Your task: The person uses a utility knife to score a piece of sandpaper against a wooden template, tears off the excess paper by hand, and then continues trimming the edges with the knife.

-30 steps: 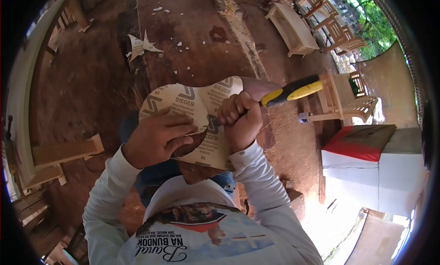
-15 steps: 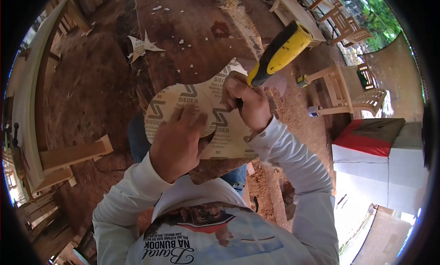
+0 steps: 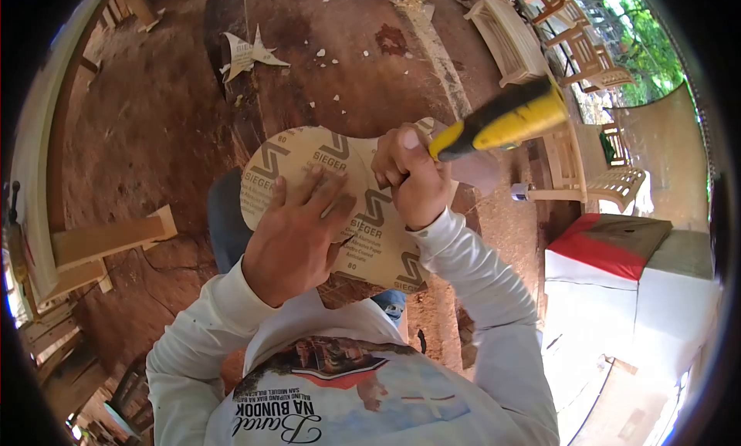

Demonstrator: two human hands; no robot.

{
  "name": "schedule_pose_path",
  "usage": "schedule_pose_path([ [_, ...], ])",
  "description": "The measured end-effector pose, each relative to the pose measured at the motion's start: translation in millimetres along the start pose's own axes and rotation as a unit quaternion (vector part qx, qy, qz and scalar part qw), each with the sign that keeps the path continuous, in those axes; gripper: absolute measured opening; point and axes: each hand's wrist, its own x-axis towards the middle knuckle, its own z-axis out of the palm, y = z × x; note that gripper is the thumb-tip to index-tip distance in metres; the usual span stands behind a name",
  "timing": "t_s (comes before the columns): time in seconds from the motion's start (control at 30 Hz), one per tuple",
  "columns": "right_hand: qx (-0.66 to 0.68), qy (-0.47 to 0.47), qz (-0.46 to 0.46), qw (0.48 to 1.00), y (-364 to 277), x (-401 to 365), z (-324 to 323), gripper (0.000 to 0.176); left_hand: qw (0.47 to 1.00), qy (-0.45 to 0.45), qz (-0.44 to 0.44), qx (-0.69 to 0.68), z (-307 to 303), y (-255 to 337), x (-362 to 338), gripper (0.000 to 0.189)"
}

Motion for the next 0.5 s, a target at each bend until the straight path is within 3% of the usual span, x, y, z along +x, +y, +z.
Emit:
schedule_pose_path([
  [0.17,0.056,-0.019,-0.055,0.997,28.2,-0.1,-5.3,0.044,0.999,0.011,-0.036,-0.006,0.1,6.0,3.8,0.068],
  [0.5,-0.009,-0.009,-0.065,0.998,29.1,0.0,-12.7,0.038,0.996,-0.008,-0.084,0.042,6.5,17.8,16.4,0.060],
])
